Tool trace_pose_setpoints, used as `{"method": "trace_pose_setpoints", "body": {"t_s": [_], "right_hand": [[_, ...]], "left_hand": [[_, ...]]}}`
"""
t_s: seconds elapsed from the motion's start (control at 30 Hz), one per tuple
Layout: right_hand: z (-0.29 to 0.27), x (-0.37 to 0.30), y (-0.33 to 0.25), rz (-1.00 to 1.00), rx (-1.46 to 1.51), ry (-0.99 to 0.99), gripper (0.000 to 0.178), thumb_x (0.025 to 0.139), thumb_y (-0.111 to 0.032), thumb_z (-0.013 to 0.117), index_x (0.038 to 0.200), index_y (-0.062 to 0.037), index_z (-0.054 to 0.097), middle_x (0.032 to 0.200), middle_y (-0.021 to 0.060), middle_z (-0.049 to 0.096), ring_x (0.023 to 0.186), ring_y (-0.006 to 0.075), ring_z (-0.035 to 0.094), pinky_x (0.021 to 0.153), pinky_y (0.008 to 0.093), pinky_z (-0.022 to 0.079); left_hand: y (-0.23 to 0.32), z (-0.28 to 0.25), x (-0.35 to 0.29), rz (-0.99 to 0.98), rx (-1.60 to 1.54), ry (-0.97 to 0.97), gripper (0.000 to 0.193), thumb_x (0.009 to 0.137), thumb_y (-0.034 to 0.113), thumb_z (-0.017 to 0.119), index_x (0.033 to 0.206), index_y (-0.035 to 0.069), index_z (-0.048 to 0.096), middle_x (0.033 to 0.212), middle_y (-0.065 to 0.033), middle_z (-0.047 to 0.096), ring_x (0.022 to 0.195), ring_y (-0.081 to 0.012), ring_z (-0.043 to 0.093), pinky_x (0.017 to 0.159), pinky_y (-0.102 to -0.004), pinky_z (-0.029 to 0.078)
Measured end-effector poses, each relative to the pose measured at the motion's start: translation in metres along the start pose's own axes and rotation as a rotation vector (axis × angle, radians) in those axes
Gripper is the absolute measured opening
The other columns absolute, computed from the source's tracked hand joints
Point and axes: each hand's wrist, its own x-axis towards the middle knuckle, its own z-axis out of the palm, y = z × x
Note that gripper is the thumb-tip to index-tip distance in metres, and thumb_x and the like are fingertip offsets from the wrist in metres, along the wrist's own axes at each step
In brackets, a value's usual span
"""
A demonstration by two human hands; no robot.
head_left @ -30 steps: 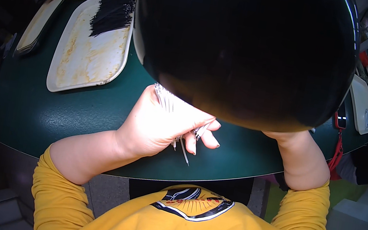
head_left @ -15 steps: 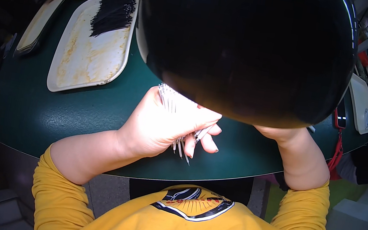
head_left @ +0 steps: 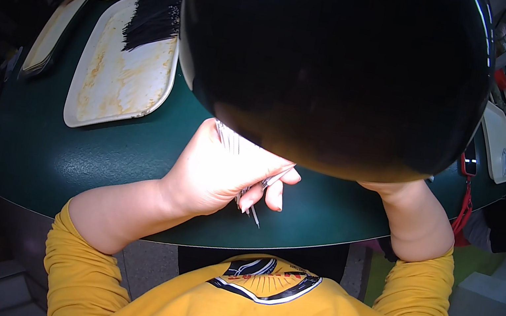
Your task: Assembling small white electronic components by hand and placing them into organized trays.
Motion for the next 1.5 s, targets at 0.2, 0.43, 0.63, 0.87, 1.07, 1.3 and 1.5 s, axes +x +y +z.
{"method": "trace_pose_setpoints", "body": {"t_s": [0.2,0.43,0.63,0.87,1.07,1.3,1.5], "right_hand": [[-0.004,0.001,-0.014,0.039,-0.036,0.001,0.027,0.065,-0.003,0.062,0.045,-0.0016,0.044,0.040,-0.0007,0.039,0.036,0.0025,0.035,0.035,0.0178,0.026],[0.005,-0.003,0.002,0.029,-0.024,0.067,0.023,0.067,-0.003,0.060,0.047,-0.0015,0.048,0.042,0.0007,0.043,0.037,0.0031,0.036,0.036,0.0172,0.027],[-0.014,-0.004,-0.010,0.080,0.090,-0.113,0.006,0.073,-0.002,0.055,0.068,0.0017,0.056,0.056,0.0032,0.052,0.046,0.0031,0.042,0.041,0.0158,0.030],[0.015,0.001,0.011,0.219,0.617,-0.068,0.010,0.072,0.001,0.057,0.082,0.0040,0.056,0.066,0.0053,0.059,0.055,0.0061,0.053,0.052,0.0169,0.041],[-0.013,0.006,-0.022,0.388,0.595,-0.144,0.007,0.073,-0.001,0.056,0.078,0.0032,0.055,0.060,0.0032,0.056,0.052,0.0047,0.051,0.048,0.0160,0.038],[0.003,-0.006,0.015,0.398,0.777,-0.197,0.006,0.076,-0.001,0.049,0.078,0.0036,0.054,0.059,0.0045,0.052,0.052,0.0069,0.047,0.047,0.0190,0.037],[0.000,-0.013,0.010,0.329,0.851,0.068,0.014,0.078,0.001,0.040,0.086,0.0060,0.051,0.071,0.0129,0.057,0.062,0.0168,0.056,0.054,0.0241,0.046]], "left_hand": [[0.004,0.005,0.000,-0.004,-0.004,-0.023,0.017,0.078,0.010,0.056,0.075,-0.006,0.059,0.055,-0.0095,0.057,0.036,-0.0069,0.045,0.037,-0.0162,0.035],[0.005,0.007,-0.003,0.021,-0.069,0.075,0.018,0.079,0.011,0.057,0.076,-0.006,0.059,0.056,-0.0101,0.057,0.037,-0.0068,0.046,0.036,-0.0163,0.034],[-0.005,0.003,0.005,0.184,-0.098,-0.007,0.013,0.079,0.004,0.053,0.078,-0.007,0.059,0.059,-0.0122,0.058,0.040,-0.0089,0.048,0.038,-0.0164,0.035],[-0.008,-0.002,0.005,0.100,-0.183,0.084,0.009,0.076,-0.002,0.054,0.082,-0.008,0.058,0.070,-0.0150,0.060,0.060,-0.0173,0.061,0.046,-0.0202,0.046],[-0.007,0.000,0.004,0.160,-0.026,-0.067,0.023,0.082,0.003,0.046,0.101,-0.009,0.048,0.084,-0.0162,0.056,0.063,-0.0191,0.061,0.050,-0.0204,0.049],[-0.007,-0.002,0.001,0.167,-0.124,-0.033,0.016,0.080,0.005,0.052,0.088,-0.009,0.055,0.078,-0.0174,0.059,0.064,-0.0219,0.062,0.052,-0.0224,0.050],[-0.009,0.006,0.005,0.190,-0.154,-0.079,0.026,0.088,0.009,0.033,0.099,-0.010,0.047,0.080,-0.0192,0.058,0.066,-0.0246,0.061,0.057,-0.0251,0.052]]}}
